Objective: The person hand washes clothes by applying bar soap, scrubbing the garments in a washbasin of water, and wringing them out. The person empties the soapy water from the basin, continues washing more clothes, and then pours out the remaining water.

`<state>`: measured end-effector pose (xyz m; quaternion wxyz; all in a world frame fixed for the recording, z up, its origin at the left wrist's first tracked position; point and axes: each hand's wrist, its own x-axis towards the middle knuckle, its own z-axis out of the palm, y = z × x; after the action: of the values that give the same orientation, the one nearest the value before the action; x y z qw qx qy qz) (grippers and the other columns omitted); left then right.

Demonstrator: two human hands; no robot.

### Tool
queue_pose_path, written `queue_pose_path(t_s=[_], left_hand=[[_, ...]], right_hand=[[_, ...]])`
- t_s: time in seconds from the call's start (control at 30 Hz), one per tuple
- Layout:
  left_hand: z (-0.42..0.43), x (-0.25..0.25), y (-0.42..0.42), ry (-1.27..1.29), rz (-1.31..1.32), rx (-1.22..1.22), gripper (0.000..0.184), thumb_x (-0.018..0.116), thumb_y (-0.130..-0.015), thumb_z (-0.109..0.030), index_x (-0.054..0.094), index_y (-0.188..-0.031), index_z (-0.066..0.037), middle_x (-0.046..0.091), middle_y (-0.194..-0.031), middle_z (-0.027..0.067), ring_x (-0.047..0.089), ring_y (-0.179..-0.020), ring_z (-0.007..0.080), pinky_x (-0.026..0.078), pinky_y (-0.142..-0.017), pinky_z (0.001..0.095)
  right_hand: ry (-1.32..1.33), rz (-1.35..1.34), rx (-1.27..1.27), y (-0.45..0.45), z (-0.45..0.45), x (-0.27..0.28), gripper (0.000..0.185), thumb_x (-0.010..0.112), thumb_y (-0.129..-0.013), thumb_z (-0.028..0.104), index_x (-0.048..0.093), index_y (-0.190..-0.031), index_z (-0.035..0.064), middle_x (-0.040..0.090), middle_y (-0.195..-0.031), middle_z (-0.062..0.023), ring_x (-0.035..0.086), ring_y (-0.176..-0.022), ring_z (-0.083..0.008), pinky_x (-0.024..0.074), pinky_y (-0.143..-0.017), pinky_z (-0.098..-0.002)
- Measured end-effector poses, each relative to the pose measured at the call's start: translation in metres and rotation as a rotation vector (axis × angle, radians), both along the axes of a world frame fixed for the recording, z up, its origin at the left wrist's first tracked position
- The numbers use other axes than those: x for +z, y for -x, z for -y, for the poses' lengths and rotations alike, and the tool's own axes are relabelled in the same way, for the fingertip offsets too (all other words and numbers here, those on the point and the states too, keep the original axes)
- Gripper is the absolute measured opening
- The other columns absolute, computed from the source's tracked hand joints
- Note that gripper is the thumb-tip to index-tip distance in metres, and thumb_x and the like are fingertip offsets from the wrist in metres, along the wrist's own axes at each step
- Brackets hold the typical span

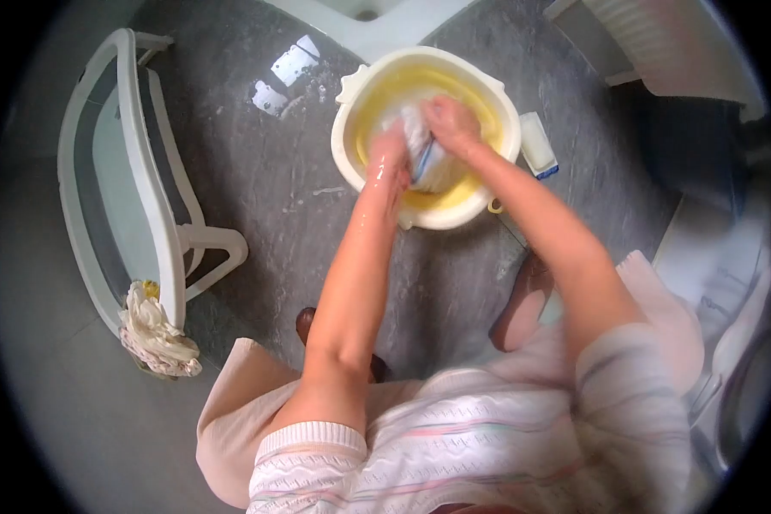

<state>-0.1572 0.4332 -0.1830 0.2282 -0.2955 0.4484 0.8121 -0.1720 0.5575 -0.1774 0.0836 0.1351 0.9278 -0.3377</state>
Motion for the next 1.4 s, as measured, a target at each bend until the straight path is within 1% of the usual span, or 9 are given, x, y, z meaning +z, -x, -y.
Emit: queue_pose_path(t_s=[0.13, 0.23, 0.4, 0.57, 0.77, 0.97, 1.13, 1.27, 1.4], left_hand=[[0.018, 0.034, 0.010, 0.129, -0.112, -0.144, 0.043, 0.059, -0.082, -0.025, 0.046, -0.118, -0.007, 0.057, -0.102, 0.0079, 0.059, -0.082, 0.0199, 0.049, -0.069, 0.0359], [0.011, -0.046, 0.001, 0.499, -0.453, -0.295, 0.045, 0.057, -0.083, -0.027, 0.041, -0.122, -0.012, 0.054, -0.108, 0.0079, 0.057, -0.092, 0.0207, 0.048, -0.071, 0.0382], [0.009, 0.012, -0.004, 0.049, 0.044, -0.117, 0.044, 0.058, -0.080, -0.019, 0.044, -0.118, -0.001, 0.053, -0.111, 0.0122, 0.054, -0.096, 0.0222, 0.045, -0.077, 0.0338], [0.018, -0.084, -0.003, -0.705, -0.132, 0.035, 0.030, 0.056, -0.083, -0.023, 0.053, -0.108, -0.007, 0.058, -0.097, 0.0104, 0.056, -0.086, 0.0213, 0.047, -0.068, 0.0375], [0.018, 0.027, 0.005, 0.347, -0.114, -0.181, 0.025, 0.063, -0.076, -0.011, 0.056, -0.097, 0.002, 0.060, -0.077, 0.0074, 0.056, -0.058, 0.0141, 0.045, -0.049, 0.0272], [0.061, 0.066, 0.040, 0.437, -0.287, -0.268, 0.031, 0.066, -0.074, -0.013, 0.057, -0.099, 0.004, 0.062, -0.083, 0.0113, 0.060, -0.063, 0.0164, 0.047, -0.051, 0.0282], [0.058, 0.087, 0.038, 0.882, -0.466, -0.214, 0.056, 0.075, -0.066, -0.020, 0.053, -0.113, 0.002, 0.061, -0.094, 0.0184, 0.061, -0.085, 0.0222, 0.050, -0.062, 0.0329], [0.055, 0.095, 0.032, 1.128, -0.611, -1.214, 0.044, 0.076, -0.059, -0.021, 0.064, -0.098, -0.004, 0.061, -0.099, 0.0159, 0.060, -0.088, 0.0240, 0.046, -0.075, 0.0332], [0.056, 0.096, 0.041, 1.077, -0.482, -0.991, 0.030, 0.064, -0.064, -0.016, 0.065, -0.089, -0.001, 0.061, -0.103, 0.0154, 0.060, -0.084, 0.0236, 0.045, -0.078, 0.0320]], right_hand=[[0.055, -0.024, -0.245, -0.013, -0.021, -0.013, 0.033, 0.054, -0.081, 0.036, 0.058, -0.095, 0.0065, 0.061, -0.094, -0.0172, 0.058, -0.086, -0.0350, 0.0446, -0.075, -0.0445], [-0.242, 0.088, 0.193, -0.041, -0.005, -0.027, 0.038, 0.057, -0.079, 0.033, 0.056, -0.103, 0.0037, 0.059, -0.098, -0.0180, 0.058, -0.090, -0.0343, 0.0451, -0.076, -0.0444], [-0.154, 0.083, 0.120, -0.017, -0.022, -0.021, 0.037, 0.058, -0.077, 0.036, 0.060, -0.098, 0.0052, 0.061, -0.091, -0.0185, 0.060, -0.085, -0.0334, 0.0458, -0.074, -0.0439], [0.092, -0.170, 0.200, -0.028, 0.045, 0.036, 0.035, 0.052, -0.080, 0.037, 0.061, -0.097, 0.0084, 0.062, -0.083, -0.0183, 0.060, -0.079, -0.0353, 0.0460, -0.071, -0.0426], [0.024, 0.135, -0.021, 0.008, -0.037, 0.007, 0.032, 0.052, -0.083, 0.033, 0.059, -0.095, 0.0043, 0.062, -0.084, -0.0158, 0.061, -0.072, -0.0286, 0.0481, -0.066, -0.0389], [1.194, -0.052, -0.522, 0.027, -0.063, 0.027, 0.024, 0.057, -0.081, 0.018, 0.059, -0.094, -0.0020, 0.061, -0.083, -0.0073, 0.059, -0.069, -0.0167, 0.0492, -0.060, -0.0297], [0.860, -0.205, -0.431, 0.029, -0.070, 0.045, 0.031, 0.062, -0.079, 0.018, 0.056, -0.104, 0.0006, 0.060, -0.089, -0.0099, 0.059, -0.075, -0.0164, 0.0498, -0.062, -0.0297], [0.846, -0.122, -0.155, 0.029, -0.070, 0.067, 0.036, 0.067, -0.074, 0.024, 0.059, -0.101, 0.0025, 0.061, -0.093, -0.0113, 0.060, -0.078, -0.0192, 0.0493, -0.067, -0.0311], [-0.061, 0.207, 0.644, 0.012, -0.060, 0.065, 0.036, 0.069, -0.071, 0.027, 0.061, -0.100, 0.0064, 0.062, -0.098, -0.0090, 0.060, -0.079, -0.0215, 0.0468, -0.072, -0.0316]])
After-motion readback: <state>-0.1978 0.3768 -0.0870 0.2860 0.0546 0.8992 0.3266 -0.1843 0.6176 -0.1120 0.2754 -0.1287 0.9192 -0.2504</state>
